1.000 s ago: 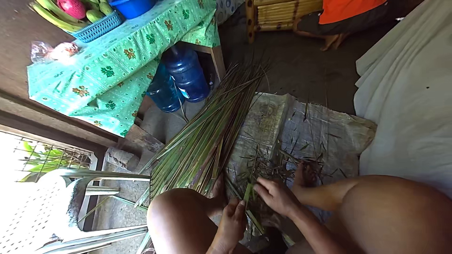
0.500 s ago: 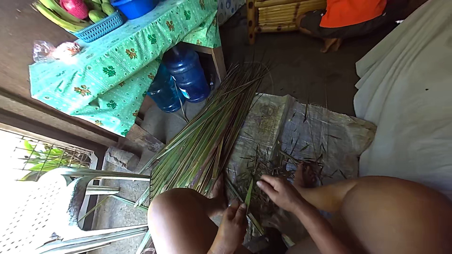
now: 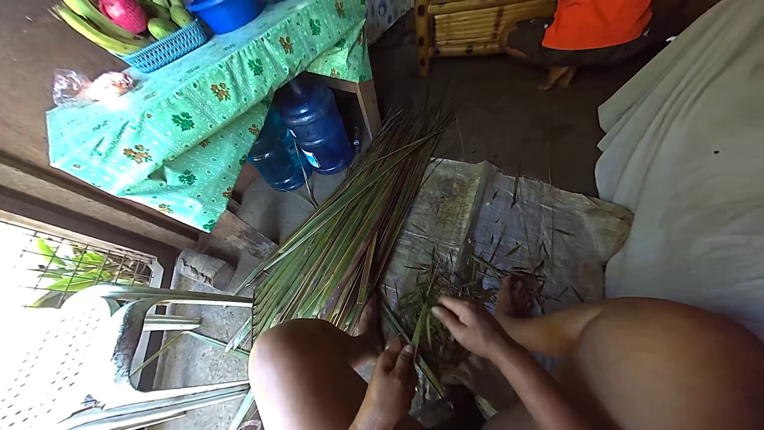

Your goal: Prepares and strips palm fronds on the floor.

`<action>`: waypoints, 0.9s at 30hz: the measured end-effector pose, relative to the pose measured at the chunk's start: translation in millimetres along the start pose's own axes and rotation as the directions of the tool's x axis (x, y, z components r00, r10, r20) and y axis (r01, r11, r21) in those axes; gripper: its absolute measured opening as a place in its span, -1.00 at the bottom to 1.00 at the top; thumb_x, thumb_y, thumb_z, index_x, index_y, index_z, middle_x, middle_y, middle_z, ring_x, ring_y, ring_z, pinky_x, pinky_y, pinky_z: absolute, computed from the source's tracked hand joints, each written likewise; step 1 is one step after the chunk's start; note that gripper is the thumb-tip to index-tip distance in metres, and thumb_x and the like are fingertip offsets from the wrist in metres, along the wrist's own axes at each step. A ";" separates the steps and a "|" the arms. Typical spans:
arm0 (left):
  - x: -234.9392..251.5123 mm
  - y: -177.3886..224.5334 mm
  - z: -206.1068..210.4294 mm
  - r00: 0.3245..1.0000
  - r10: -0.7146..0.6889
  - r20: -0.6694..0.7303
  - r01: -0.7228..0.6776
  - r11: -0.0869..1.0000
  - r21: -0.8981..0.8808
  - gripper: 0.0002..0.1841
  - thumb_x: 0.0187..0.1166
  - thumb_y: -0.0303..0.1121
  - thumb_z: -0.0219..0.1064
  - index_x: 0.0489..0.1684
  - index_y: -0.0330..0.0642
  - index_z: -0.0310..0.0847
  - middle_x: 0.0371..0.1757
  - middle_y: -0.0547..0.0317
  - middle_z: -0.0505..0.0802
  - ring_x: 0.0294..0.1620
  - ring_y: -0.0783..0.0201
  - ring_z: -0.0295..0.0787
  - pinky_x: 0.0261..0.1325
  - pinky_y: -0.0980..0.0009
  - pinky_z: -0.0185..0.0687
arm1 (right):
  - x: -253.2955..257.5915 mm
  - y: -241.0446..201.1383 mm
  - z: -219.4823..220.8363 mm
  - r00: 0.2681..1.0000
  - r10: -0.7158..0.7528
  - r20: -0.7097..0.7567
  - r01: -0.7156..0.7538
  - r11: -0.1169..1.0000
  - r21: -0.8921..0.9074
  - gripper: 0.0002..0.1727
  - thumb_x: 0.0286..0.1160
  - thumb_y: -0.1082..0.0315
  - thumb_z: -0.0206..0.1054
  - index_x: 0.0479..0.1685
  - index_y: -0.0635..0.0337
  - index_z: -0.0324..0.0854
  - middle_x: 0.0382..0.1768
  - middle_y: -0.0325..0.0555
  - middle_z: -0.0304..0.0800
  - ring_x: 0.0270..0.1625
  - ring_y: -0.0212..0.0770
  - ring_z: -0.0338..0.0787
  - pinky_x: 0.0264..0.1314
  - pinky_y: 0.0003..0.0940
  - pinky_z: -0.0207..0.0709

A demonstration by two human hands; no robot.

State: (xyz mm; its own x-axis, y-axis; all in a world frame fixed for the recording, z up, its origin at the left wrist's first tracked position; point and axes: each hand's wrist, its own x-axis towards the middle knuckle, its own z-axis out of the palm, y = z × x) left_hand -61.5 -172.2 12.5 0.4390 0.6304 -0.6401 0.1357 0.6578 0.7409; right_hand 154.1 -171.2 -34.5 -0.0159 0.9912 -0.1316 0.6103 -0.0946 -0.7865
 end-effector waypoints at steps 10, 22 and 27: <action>10.7 7.0 -1.4 1.000 0.019 -0.012 -0.019 1.000 -0.024 -0.71 0.90 -0.34 -0.17 -0.20 -0.09 0.45 -0.76 0.45 0.36 -0.84 0.59 0.13 -0.78 0.66 0.07 | -17.3 -24.7 19.8 0.953 -0.238 0.189 0.200 0.959 0.200 -0.52 0.73 0.03 0.10 -0.42 0.24 0.62 -0.64 -0.12 0.47 -0.55 -0.24 0.51 -0.46 -0.24 0.34; -6.7 2.8 -4.1 0.997 -0.037 0.069 0.040 0.999 -0.035 -0.70 0.91 -0.33 -0.21 -0.18 -0.11 0.44 -0.77 0.45 0.34 -0.87 0.61 0.12 -0.81 0.70 0.06 | 5.2 8.3 -9.7 0.999 0.049 -0.008 -0.048 0.998 0.047 -0.52 0.77 0.03 0.08 -0.21 0.29 0.69 -0.50 -0.01 0.62 -0.40 -0.07 0.65 -0.26 -0.01 0.51; -0.3 1.9 -7.3 0.999 -0.033 0.014 0.033 0.999 -0.032 -0.68 0.92 -0.32 -0.20 -0.19 -0.14 0.45 -0.77 0.42 0.35 -0.86 0.58 0.13 -0.80 0.68 0.08 | -0.6 -6.4 -14.2 0.996 -0.025 0.083 0.004 0.970 0.243 -0.55 0.72 0.06 0.08 -0.27 0.25 0.69 -0.60 -0.23 0.48 -0.56 -0.36 0.46 -0.41 -0.32 0.40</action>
State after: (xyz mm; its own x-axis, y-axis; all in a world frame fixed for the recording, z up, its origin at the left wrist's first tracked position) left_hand -67.8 -168.1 12.5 0.4472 0.6025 -0.6611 0.1219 0.6912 0.7123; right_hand 161.4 -169.8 -20.9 -0.0967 0.9821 -0.1618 0.3992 -0.1106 -0.9102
